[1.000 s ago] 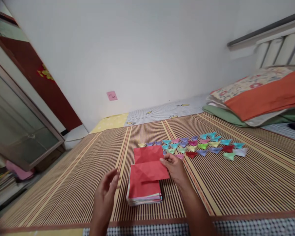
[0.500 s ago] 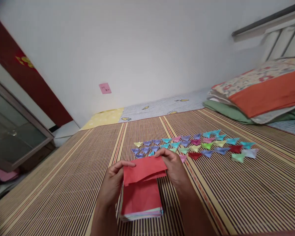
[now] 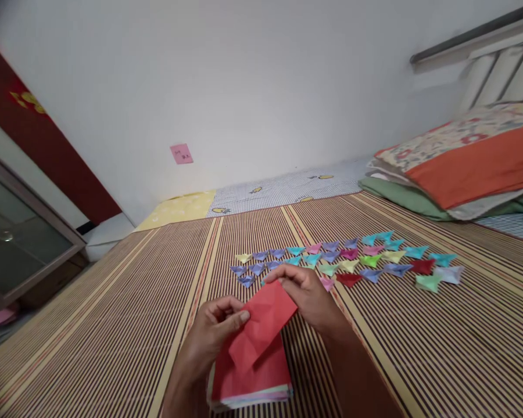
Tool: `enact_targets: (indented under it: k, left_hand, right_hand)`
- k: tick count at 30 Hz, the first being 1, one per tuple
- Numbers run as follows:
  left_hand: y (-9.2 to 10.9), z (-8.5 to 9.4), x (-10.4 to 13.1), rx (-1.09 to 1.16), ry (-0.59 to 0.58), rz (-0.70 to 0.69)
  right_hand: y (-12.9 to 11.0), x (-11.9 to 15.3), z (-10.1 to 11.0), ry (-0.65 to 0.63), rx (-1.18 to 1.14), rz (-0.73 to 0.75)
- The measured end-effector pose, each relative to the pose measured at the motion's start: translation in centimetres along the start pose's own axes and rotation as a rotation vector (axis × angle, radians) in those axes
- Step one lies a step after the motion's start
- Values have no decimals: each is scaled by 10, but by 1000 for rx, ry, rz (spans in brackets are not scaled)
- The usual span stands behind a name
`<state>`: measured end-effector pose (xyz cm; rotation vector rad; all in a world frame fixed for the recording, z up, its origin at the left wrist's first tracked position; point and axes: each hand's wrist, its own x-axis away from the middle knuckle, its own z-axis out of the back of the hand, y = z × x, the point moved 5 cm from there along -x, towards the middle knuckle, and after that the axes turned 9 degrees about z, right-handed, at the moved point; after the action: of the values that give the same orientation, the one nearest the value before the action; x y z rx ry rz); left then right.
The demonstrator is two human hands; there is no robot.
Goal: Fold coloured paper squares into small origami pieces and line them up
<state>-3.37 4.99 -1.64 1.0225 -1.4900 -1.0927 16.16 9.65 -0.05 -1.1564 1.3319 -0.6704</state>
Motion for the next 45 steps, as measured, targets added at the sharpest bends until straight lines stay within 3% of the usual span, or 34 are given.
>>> enact_targets:
  k: [3,8,14,17,24,29,35,37,41,45]
  left_hand:
    - [7,-4,2,-106,57,-60]
    - [15,-15,6,-196,64,-67]
    - [3,-27,5,-42,-76,12]
    - [4,-28,3,50,-61,-18]
    - [7,-24,0,245,94,-76]
    - [9,-26,2,330,105,-101]
    - [10,-45,4,143,-114,-64]
    - [10,-44,2,100,-97,-95]
    - [13,-33,0,4,96,-176]
    - [17,-35,6,-78,17,-161]
  right_hand:
    - [-2,4,4,85,61,-40]
    - [-3,6,2,46,81,-54]
    - [2,7,5,224,-30,-105]
    - [4,10,3,304,-130,-118]
    - [5,13,-10,253,-404,-147]
    - [3,13,-17,134,-411,-138]
    - [3,18,-22,130,-359,-199]
    - [0,18,-20,136,-330,-158]
    - [-6,17,-11,137,-233,-78]
    - [-7,16,-6,133,-115,-90]
